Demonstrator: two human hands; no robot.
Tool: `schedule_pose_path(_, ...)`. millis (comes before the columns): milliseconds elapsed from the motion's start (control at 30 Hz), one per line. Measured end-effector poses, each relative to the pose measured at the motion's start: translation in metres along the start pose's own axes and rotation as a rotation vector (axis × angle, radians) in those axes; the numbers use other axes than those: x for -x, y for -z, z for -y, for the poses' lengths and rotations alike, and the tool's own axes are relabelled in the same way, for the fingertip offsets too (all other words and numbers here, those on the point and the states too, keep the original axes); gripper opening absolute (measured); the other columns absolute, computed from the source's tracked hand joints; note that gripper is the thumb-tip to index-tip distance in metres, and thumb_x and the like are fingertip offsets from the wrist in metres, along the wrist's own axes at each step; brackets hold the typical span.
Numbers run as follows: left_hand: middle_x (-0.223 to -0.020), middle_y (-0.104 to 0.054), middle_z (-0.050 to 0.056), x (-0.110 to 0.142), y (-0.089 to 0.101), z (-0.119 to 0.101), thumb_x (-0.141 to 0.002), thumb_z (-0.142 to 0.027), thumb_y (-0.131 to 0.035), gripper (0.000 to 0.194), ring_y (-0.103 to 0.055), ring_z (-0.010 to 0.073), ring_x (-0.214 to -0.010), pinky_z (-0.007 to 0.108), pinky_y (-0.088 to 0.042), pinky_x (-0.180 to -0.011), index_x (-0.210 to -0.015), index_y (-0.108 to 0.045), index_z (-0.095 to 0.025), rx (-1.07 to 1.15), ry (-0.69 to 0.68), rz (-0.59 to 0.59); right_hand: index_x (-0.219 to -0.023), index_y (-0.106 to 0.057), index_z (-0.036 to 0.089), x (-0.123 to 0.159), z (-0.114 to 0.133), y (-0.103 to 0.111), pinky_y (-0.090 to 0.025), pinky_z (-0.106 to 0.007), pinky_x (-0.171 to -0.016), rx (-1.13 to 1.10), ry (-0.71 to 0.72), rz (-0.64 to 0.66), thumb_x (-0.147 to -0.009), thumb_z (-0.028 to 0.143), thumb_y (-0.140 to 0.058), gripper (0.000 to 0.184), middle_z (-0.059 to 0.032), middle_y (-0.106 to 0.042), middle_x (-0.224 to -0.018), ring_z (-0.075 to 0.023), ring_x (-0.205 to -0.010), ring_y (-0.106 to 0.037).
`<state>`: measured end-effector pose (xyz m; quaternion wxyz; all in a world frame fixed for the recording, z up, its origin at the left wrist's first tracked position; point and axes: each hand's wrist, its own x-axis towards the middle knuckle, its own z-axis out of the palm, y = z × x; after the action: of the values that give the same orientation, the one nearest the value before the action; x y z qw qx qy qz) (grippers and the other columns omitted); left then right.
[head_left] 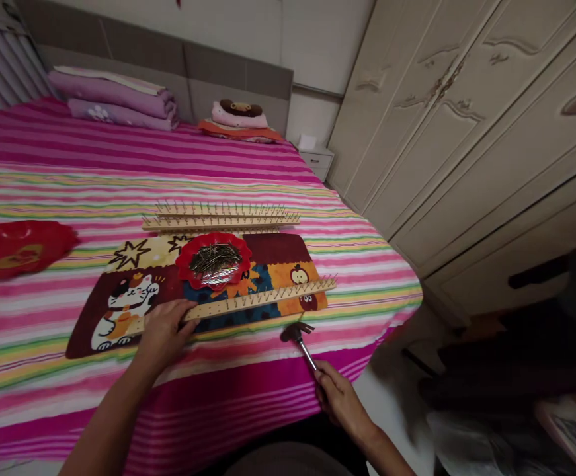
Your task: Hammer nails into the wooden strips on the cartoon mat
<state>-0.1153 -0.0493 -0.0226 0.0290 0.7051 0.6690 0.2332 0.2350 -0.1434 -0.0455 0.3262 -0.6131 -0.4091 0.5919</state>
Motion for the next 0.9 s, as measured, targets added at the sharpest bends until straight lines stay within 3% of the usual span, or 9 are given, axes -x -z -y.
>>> schedule_pose_path(167,-0.099,-0.066,0.008,-0.002,-0.006,-0.019,-0.072,-0.038,-0.052,0.029,-0.056,0.0249,-0.095,0.038,-0.041,-0.084,-0.094,-0.063,-0.022,0.090,0.005,-0.041,-0.094,-0.054,0.019,-0.007,-0.005,0.000,-0.018,-0.019,-0.038,-0.006,0.056,0.039,-0.077,0.049,-0.050,0.035,0.0099,-0.030,-0.048,-0.0076,-0.040,-0.028)
schedule_pose_path(367,-0.095,-0.065,0.006,-0.026,0.017,-0.028,-0.079,-0.038,-0.047,0.026,-0.055,0.0210,-0.090,0.033,-0.041,-0.083,-0.091,-0.064,-0.021,0.119,0.041,-0.148,-0.095,-0.054,0.021,-0.009,-0.009,0.001,-0.018,-0.018,-0.039,-0.064,0.000,0.059,-0.076,0.051,-0.051,0.036,0.0099,-0.027,-0.051,-0.0072,-0.042,-0.027)
schedule_pose_path(467,-0.089,-0.067,0.005,-0.059,0.019,-0.038,-0.078,-0.031,-0.048,0.021,-0.055,0.0212,-0.087,0.033,-0.040,-0.080,-0.085,-0.066,-0.022,0.037,0.055,-0.042,-0.094,-0.053,0.021,-0.009,-0.008,0.000,-0.015,-0.018,-0.038,-0.093,-0.033,0.054,-0.075,0.050,-0.051,0.034,0.0104,-0.026,-0.049,-0.0068,-0.040,-0.025)
schedule_pose_path(633,-0.095,-0.067,0.007,-0.105,0.004,-0.057,-0.075,-0.026,-0.053,0.020,-0.055,0.0254,-0.092,0.035,-0.039,-0.074,-0.086,-0.069,-0.024,-0.172,0.101,0.179,-0.092,-0.052,0.021,-0.011,-0.010,-0.002,-0.013,-0.018,-0.038,-0.130,-0.033,0.055,-0.074,0.049,-0.053,0.034,0.0108,-0.026,-0.049,-0.0063,-0.039,-0.023)
schedule_pose_path(900,-0.094,-0.067,0.008,-0.121,-0.006,-0.058,-0.072,-0.029,-0.054,0.015,-0.056,0.0266,-0.093,0.035,-0.036,-0.072,-0.077,-0.067,-0.023,-0.227,0.141,0.285,-0.088,-0.050,0.022,-0.008,0.004,-0.003,-0.009,-0.018,-0.035,-0.168,-0.100,0.061,-0.071,0.051,-0.053,0.034,0.0120,-0.024,-0.046,-0.0054,-0.036,-0.020)
